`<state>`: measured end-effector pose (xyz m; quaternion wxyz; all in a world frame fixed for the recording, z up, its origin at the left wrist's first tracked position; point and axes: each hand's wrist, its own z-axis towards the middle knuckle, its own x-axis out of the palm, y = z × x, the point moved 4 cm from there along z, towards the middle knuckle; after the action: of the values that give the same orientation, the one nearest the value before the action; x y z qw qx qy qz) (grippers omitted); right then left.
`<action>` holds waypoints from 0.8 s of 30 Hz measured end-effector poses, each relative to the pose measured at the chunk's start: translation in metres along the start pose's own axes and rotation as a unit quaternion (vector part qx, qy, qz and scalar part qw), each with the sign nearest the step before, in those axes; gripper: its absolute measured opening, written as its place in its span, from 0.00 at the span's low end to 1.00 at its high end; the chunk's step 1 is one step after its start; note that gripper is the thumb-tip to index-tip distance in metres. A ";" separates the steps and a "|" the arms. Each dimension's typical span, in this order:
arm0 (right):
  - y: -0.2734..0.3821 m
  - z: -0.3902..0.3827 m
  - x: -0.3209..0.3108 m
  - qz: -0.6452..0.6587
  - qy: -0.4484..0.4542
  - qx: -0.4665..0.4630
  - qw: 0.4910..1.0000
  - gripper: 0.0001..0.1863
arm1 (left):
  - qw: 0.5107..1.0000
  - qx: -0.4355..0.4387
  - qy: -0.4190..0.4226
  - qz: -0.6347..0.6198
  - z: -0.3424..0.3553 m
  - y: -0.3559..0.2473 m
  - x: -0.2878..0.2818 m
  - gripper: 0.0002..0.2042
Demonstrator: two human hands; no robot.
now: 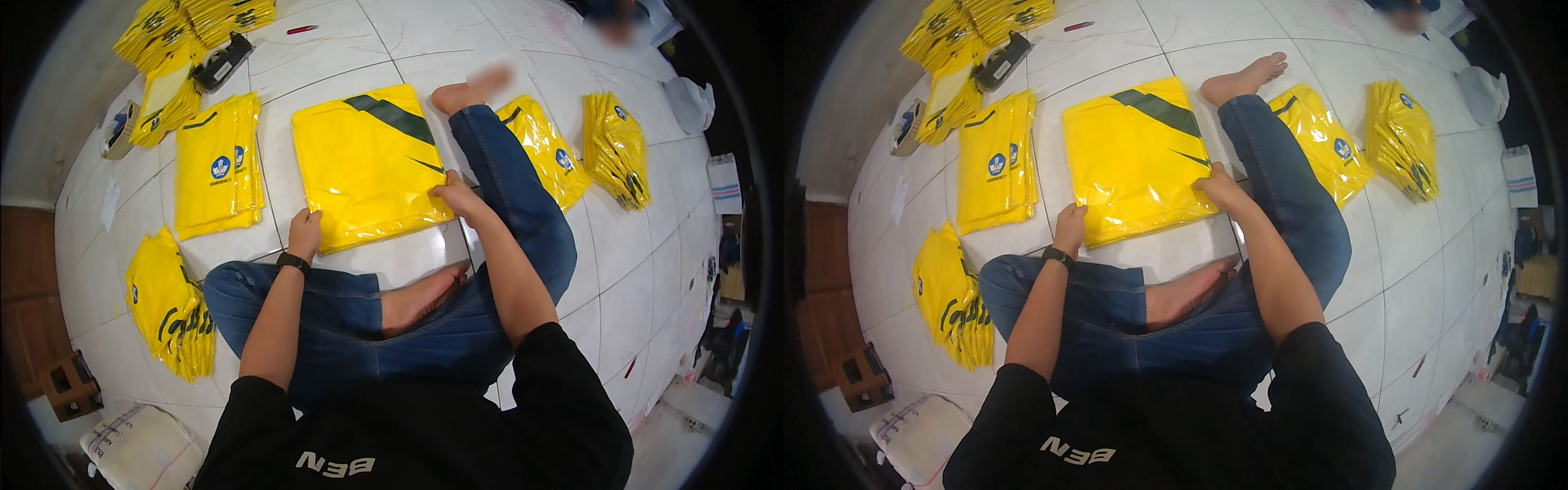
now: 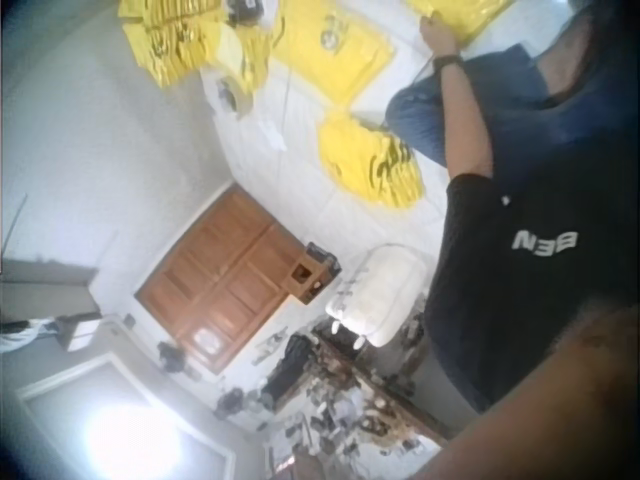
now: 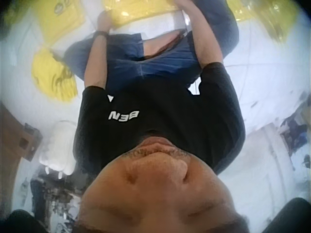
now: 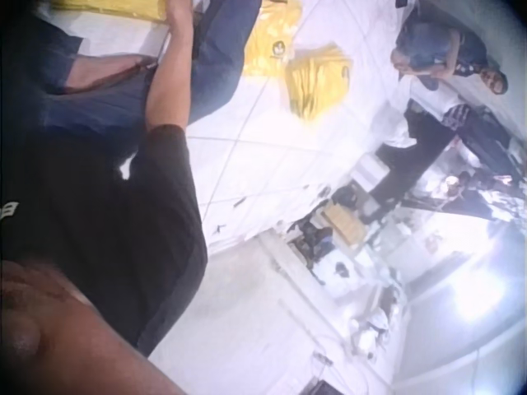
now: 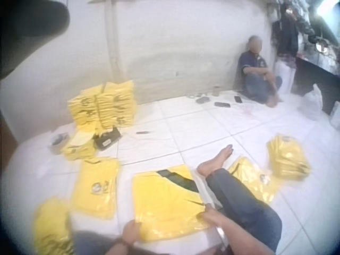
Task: The person folds yellow shirts and places them into clear plastic bags. The person then stacks the packaged shirts into piles on the floor.
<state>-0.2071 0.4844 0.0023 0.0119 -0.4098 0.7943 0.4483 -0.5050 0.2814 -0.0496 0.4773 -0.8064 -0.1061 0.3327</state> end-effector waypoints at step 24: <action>-0.030 -0.004 0.010 -0.170 -0.068 0.009 0.983 0.32 | 0.995 -0.008 0.023 0.097 0.008 0.027 -0.016 0.17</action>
<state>-0.1921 0.4671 -0.0205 0.1456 -0.5072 0.7146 0.4592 -0.5263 0.2650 -0.0683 0.4389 -0.8238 -0.0193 0.3582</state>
